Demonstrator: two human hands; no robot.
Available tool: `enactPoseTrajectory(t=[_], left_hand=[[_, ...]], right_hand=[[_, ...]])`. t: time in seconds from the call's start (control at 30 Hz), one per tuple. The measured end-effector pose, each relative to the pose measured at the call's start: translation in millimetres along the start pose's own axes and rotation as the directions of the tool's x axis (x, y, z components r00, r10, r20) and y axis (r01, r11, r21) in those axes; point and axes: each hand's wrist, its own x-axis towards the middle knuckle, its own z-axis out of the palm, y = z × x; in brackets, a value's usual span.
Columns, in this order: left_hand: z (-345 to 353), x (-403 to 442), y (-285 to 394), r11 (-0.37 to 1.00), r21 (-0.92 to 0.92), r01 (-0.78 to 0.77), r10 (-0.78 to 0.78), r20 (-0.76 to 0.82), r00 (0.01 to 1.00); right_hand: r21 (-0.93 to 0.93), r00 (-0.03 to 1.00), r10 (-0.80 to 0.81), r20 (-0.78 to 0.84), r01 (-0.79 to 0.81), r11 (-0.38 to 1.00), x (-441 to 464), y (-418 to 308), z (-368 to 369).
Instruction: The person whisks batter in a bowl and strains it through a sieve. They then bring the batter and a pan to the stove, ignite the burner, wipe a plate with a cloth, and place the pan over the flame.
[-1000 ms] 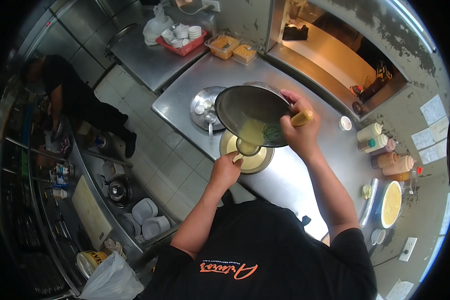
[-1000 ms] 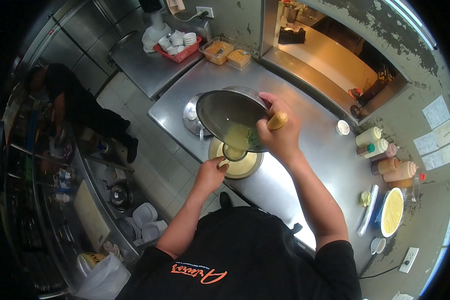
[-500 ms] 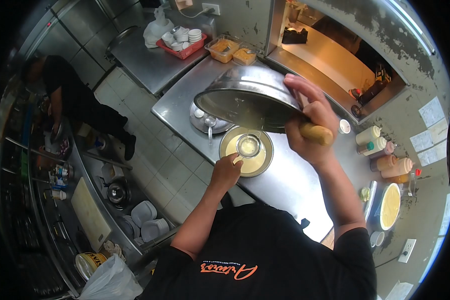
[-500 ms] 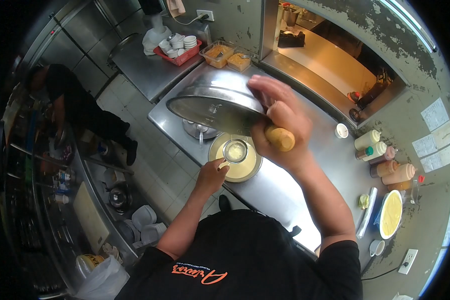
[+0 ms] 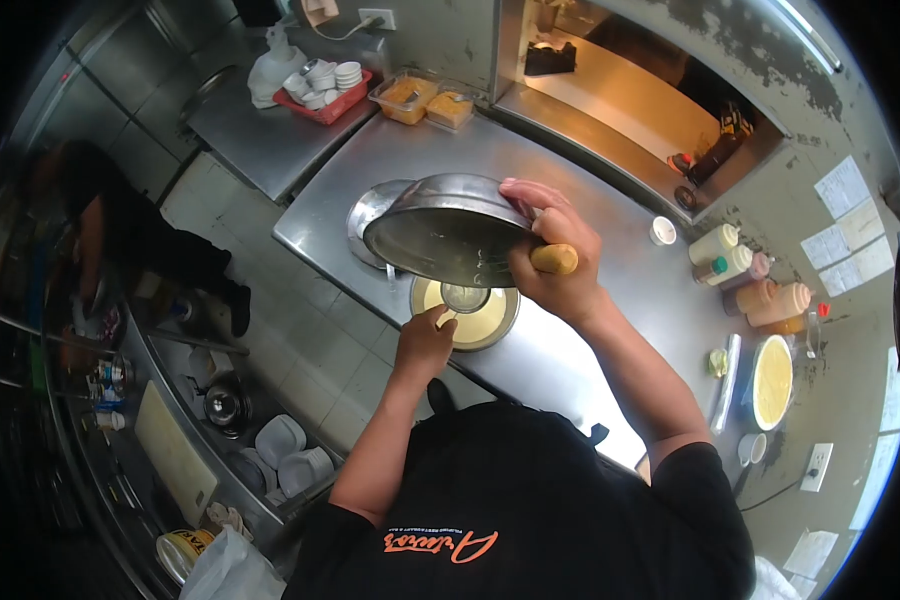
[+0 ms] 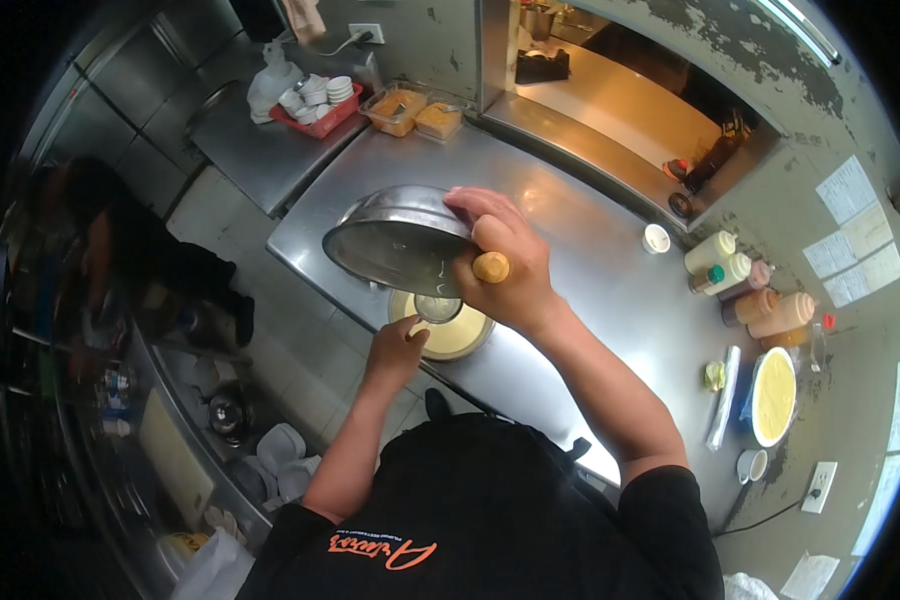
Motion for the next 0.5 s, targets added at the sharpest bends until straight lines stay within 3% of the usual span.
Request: enactPoseTrajectory(t=[0.03, 0.13, 0.2, 0.27, 0.33, 0.4, 0.47, 0.5], left_hand=[[-0.2, -0.4, -1.4, 1.0, -0.006, -0.001, 0.001, 0.003, 1.0], [2.2, -1.9, -2.2, 1.0, -0.025, 0.006, -0.006, -0.011, 1.0], [2.9, -4.3, -0.5, 0.998, -0.053, 0.014, -0.016, -0.036, 0.999], [0.5, -6.6, 3.5, 0.994, -0.096, 0.055, -0.056, -0.001, 0.998], [7.4, -2.5, -11.5, 0.996, -0.082, 0.019, -0.022, -0.029, 0.999], [-0.3, -4.6, -4.2, 0.995, -0.088, 0.051, -0.052, -0.005, 0.999], [-5.5, -7.1, -2.6, 0.992, -0.099, 0.074, -0.075, -0.004, 0.997], [-5.6, -7.1, -3.2, 0.991, -0.11, 0.075, -0.077, -0.012, 0.997]], right_hand=[[-0.022, 1.0, 0.019, -0.021, -0.019, 1.0, -5.0, 2.5, 0.3], [-0.057, 0.941, 0.331, -0.069, -0.335, 0.94, -27.2, 19.7, 3.3], [0.02, 0.766, 0.628, -0.138, -0.632, 0.775, -51.6, 46.8, 6.1], [0.167, 0.511, 0.837, -0.197, -0.824, 0.542, -83.1, 80.4, 0.7], [0.575, 0.178, 0.953, -0.244, -0.765, 0.29, -111.1, 100.7, -6.4], [0.728, -0.007, 0.976, -0.218, -0.668, 0.158, -156.0, 130.3, -25.2], [0.764, -0.206, 0.95, -0.233, -0.643, 0.048, -184.2, 141.8, -51.0], [0.757, -0.225, 0.936, -0.273, -0.65, 0.065, -200.5, 146.8, -64.6]])
